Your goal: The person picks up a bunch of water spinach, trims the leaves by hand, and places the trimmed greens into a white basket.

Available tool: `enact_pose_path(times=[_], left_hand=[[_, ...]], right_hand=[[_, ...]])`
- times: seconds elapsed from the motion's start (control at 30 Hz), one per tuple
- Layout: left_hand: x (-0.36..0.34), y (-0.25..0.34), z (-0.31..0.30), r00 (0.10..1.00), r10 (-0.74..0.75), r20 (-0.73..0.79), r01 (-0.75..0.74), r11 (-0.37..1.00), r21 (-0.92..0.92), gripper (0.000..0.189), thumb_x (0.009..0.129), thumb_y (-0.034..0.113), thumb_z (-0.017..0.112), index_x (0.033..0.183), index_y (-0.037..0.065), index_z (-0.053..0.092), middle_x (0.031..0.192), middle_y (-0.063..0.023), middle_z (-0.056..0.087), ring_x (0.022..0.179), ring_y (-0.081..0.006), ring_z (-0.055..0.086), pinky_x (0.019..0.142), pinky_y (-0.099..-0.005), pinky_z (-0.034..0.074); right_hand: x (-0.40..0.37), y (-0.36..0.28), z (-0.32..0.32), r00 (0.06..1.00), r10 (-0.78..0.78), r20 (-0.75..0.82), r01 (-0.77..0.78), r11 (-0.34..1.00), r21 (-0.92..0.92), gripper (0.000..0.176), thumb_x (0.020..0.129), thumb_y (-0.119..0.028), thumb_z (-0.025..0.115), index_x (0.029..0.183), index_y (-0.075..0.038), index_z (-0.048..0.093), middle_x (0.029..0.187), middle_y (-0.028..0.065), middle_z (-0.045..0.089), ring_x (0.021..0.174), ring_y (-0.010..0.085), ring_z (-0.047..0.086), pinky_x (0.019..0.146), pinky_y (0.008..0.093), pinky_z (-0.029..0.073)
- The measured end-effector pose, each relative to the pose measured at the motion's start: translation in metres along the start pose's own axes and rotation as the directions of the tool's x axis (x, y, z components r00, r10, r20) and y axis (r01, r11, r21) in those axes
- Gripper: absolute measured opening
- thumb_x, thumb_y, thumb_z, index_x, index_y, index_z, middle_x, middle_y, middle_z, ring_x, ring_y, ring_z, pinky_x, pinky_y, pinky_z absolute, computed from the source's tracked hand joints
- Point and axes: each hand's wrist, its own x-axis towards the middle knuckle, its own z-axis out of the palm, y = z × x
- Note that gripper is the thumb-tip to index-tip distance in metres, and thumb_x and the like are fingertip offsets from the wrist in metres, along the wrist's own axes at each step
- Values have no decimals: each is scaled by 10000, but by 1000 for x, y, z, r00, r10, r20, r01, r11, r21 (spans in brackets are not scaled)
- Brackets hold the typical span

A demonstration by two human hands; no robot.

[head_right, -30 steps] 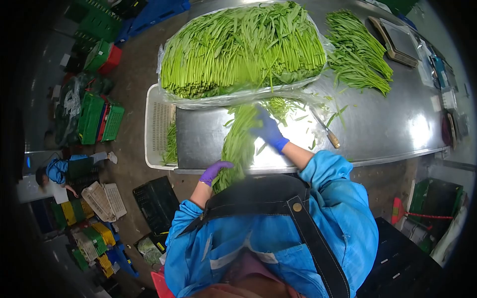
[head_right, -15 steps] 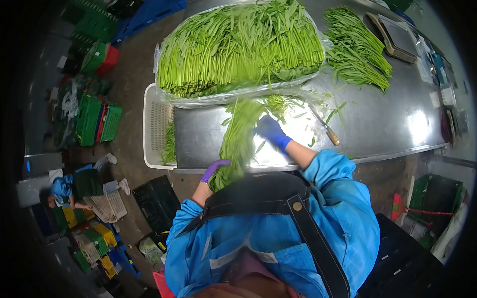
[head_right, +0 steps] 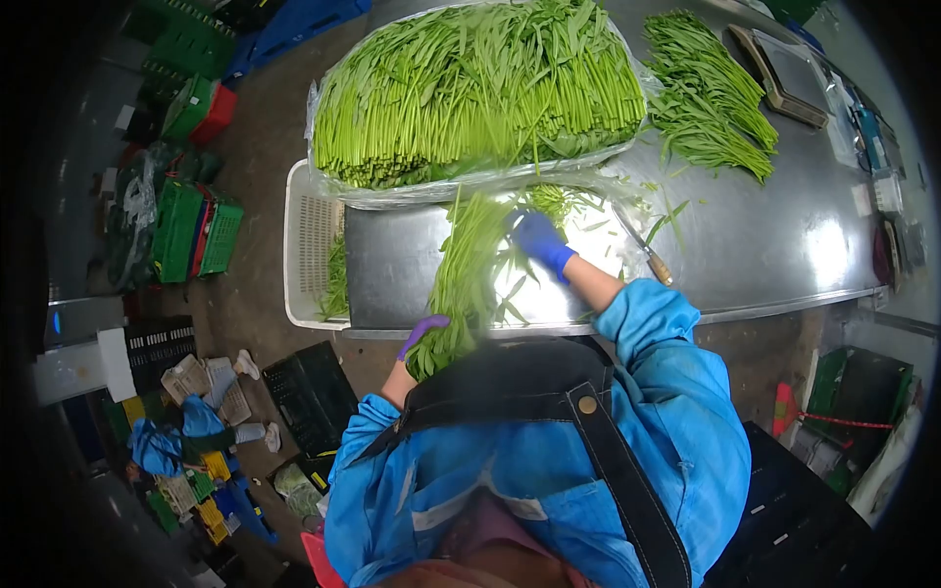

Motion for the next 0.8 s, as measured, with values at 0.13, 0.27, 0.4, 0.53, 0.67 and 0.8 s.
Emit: enact_pose_path(times=[0.13, 0.27, 0.4, 0.53, 0.67, 0.8], left_hand=[[4, 0, 11, 997, 2, 73, -6, 999, 52, 419, 800, 104, 471, 1195, -31, 441, 1077, -167, 541, 949, -269, 569, 836, -373, 479], [4, 1, 6, 990, 8, 143, -17, 998, 60, 457, 796, 89, 462, 1234, -29, 407, 1119, -167, 522, 958, -265, 569, 854, -366, 477], [7, -2, -11, 983, -2, 184, 0, 1000, 14, 461, 811, 88, 454, 1253, -26, 395, 1133, -165, 520, 965, -257, 567, 852, -356, 479], [7, -1, -25, 988, 97, 118, -130, 940, 314, 446, 841, 86, 424, 1268, -34, 379, 1155, -164, 515, 978, -232, 563, 868, -326, 469], [20, -2, -30, 961, -44, 272, 26, 997, 68, 445, 848, 99, 419, 1271, -31, 381, 1162, -153, 514, 999, -215, 553, 876, -314, 462], [3, -1, 4, 989, 22, 148, -42, 989, 138, 445, 845, 115, 426, 1266, -23, 390, 1158, -146, 518, 1002, -219, 551, 861, -328, 469]], right_hand=[[-38, -44, 47, 986, -27, 165, 24, 1000, 20, 519, 749, -207, 690, 1210, -78, 491, 678, 38, 546, 645, 113, 541, 635, 269, 455], [-37, -41, 57, 994, -88, 66, 99, 976, -196, 424, 768, -159, 663, 1154, -50, 525, 715, 58, 566, 666, 109, 540, 633, 249, 450], [34, 92, 41, 856, 200, -477, -74, 960, 270, 194, 757, -78, 627, 941, -22, 600, 701, 63, 599, 623, 108, 561, 596, 248, 468], [18, 28, -20, 895, 184, -407, -82, 963, 255, 154, 757, -64, 599, 909, -40, 613, 751, 53, 613, 683, 114, 576, 633, 252, 482], [-5, -18, 18, 998, 56, 20, -59, 983, 172, 488, 658, -241, 737, 1080, -71, 561, 1102, 125, 540, 1036, 249, 517, 899, 328, 406], [-15, -62, 41, 961, -83, 265, 103, 993, -63, 601, 611, -286, 786, 1063, -58, 462, 1083, 137, 509, 996, 267, 510, 851, 347, 418]])
